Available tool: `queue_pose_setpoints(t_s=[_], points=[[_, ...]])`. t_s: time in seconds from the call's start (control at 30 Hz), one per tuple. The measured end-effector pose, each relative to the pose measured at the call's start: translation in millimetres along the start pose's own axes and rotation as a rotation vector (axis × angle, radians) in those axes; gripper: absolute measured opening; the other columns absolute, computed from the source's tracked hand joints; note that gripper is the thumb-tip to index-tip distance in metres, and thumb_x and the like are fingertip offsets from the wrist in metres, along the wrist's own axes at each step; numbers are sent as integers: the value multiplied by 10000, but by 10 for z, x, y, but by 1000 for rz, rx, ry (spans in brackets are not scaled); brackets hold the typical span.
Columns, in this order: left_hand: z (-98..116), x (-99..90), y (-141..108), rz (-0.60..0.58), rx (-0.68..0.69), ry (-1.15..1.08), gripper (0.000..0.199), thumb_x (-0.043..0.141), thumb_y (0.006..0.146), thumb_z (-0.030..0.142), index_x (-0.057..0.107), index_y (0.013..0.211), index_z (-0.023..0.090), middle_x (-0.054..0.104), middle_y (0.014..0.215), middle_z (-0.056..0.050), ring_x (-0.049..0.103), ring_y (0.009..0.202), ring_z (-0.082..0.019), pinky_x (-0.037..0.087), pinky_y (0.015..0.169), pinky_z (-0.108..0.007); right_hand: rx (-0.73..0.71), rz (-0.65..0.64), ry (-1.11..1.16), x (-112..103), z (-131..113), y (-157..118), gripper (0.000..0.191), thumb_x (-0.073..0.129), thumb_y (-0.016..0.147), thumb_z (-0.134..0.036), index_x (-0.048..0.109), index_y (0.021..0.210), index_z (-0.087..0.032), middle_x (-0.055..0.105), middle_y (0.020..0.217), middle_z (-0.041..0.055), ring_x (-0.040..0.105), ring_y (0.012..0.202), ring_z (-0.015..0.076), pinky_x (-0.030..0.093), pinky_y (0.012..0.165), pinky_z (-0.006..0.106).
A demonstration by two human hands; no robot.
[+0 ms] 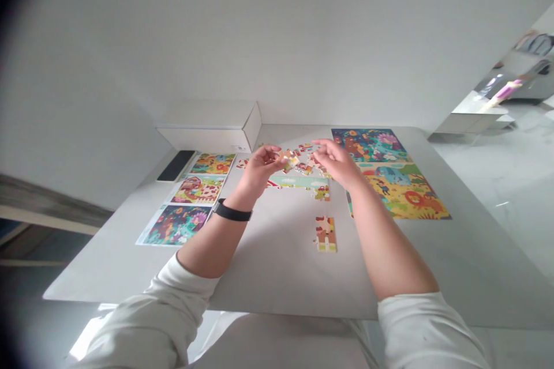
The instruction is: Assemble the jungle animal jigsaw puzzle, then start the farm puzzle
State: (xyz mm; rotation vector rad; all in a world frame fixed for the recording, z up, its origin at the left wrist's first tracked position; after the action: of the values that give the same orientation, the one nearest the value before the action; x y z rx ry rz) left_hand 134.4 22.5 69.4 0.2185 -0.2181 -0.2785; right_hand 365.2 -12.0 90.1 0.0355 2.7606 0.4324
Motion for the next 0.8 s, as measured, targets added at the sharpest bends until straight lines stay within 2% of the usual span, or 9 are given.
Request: queue_pose_setpoints(t_s=[0.1,0.17,0.23,0.37,0.43,0.53,0.6,0.7,0.8], points=[[-48,77,-218,-60,-34,18,450,991,783,399,698,1062,203,691,963,-10,685,864,-134,596,836,-294,83,-171,59,388,-133,-326,447,795,961,-524,709,1339,-302,787,1043,54,761,963,265,625,812,395],[-134,104,-367,-97,-73,23,493,1015,748,418,702,1062,202,719,983,-22,709,896,-153,604,861,-312,158,-200,89,564,-60,-531,422,812,943,-516,705,1282,-288,774,960,33,743,854,236,596,737,360],[-250,99,-514,-115,-127,2,530,1012,752,465,699,1092,206,741,996,-28,736,920,-169,614,885,-333,207,-181,116,644,57,-688,425,843,906,-514,696,1219,-268,761,890,13,730,795,220,572,709,344],[-503,73,-760,-123,-273,-65,508,876,891,622,685,1120,210,776,1041,-56,780,952,-191,636,956,-391,251,-79,131,592,280,-884,468,881,831,-552,682,1136,-257,734,807,-15,708,750,216,540,685,340],[-594,85,-832,-127,-324,-77,500,861,901,636,689,1095,208,780,1029,-55,781,917,-177,638,949,-380,268,-21,148,538,373,-951,478,877,815,-571,673,1115,-260,728,796,-19,706,751,219,535,682,341],[-686,155,-879,-162,-353,-66,488,944,835,539,698,1090,204,771,969,-29,764,862,-152,627,883,-329,287,29,165,514,485,-1026,472,856,818,-579,669,1110,-259,736,808,-18,713,769,222,538,697,342],[-733,200,-885,-184,-353,-46,488,975,802,461,697,1106,200,767,927,-17,752,826,-144,610,829,-305,280,18,156,543,515,-1051,460,847,827,-575,678,1116,-260,740,810,-19,716,775,222,538,703,341],[-777,214,-877,-183,-341,-24,462,966,799,399,682,1101,196,758,865,-5,739,794,-144,587,784,-293,279,-19,158,583,520,-1068,468,855,825,-579,693,1133,-267,764,834,-7,727,787,230,552,705,345],[-765,195,-870,-174,-321,-11,451,947,804,381,665,1105,198,744,824,8,728,775,-145,576,773,-291,317,-5,163,530,531,-1078,466,806,872,-634,724,1156,-273,786,877,15,745,817,246,567,681,345]])
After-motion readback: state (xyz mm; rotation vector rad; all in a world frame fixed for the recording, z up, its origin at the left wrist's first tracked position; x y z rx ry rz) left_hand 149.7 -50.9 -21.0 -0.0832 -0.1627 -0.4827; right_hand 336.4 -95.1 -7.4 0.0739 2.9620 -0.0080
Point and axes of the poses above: each hand's wrist, its own y-axis towards the middle knuckle, its own x-axis out of the palm, z = x × y, the point moved 10 cm from there along y, towards the middle knuckle
